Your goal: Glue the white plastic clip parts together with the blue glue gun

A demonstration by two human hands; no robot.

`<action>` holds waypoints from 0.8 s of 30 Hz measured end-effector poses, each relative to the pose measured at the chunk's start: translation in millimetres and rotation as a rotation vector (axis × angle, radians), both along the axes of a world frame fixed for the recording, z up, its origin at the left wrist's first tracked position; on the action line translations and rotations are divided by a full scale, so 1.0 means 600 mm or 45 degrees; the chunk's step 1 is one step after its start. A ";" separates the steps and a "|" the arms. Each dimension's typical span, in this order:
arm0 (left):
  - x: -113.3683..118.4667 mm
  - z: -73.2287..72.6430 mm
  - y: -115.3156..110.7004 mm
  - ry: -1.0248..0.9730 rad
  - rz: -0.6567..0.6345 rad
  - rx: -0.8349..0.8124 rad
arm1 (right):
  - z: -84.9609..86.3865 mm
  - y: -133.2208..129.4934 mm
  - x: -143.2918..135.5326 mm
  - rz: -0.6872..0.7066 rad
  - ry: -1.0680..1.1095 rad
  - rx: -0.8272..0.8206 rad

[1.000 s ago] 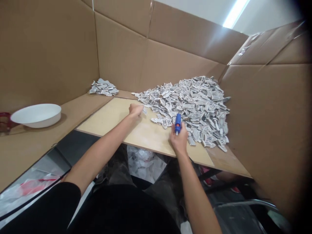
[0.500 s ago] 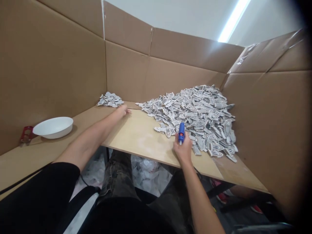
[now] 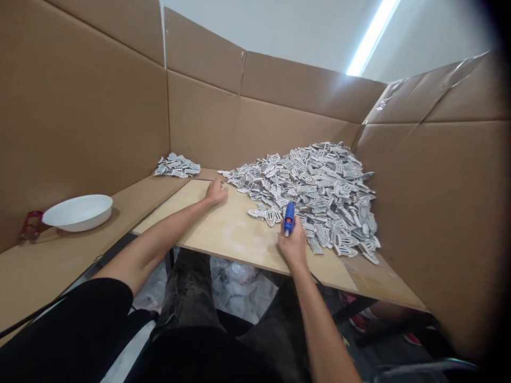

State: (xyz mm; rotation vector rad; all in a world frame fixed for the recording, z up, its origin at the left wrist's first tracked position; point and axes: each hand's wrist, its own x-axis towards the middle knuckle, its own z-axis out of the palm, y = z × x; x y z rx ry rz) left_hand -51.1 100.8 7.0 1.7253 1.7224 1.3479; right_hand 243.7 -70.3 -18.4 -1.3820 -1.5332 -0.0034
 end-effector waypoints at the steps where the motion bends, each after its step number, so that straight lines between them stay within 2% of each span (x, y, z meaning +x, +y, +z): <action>1: 0.020 -0.004 -0.002 0.095 -0.065 0.052 | 0.000 0.001 0.000 -0.008 -0.005 -0.006; 6: 0.117 -0.014 -0.037 0.318 -0.548 0.219 | -0.002 0.005 0.001 -0.010 -0.033 -0.011; 9: 0.157 -0.022 -0.062 0.449 -0.715 0.188 | -0.002 0.006 0.001 0.006 -0.025 -0.026; 12: 0.175 -0.031 -0.075 0.600 -0.686 0.170 | -0.002 0.005 0.001 0.028 -0.016 -0.040; 16: 0.173 -0.037 -0.080 0.682 -0.566 0.171 | 0.001 0.005 -0.002 0.030 -0.024 -0.032; 20: 0.163 -0.031 -0.084 0.516 -0.499 0.192 | 0.006 0.001 -0.007 0.069 -0.033 -0.070; 24: 0.156 -0.020 -0.085 0.233 -0.396 0.205 | 0.014 -0.008 -0.013 0.353 -0.089 -0.203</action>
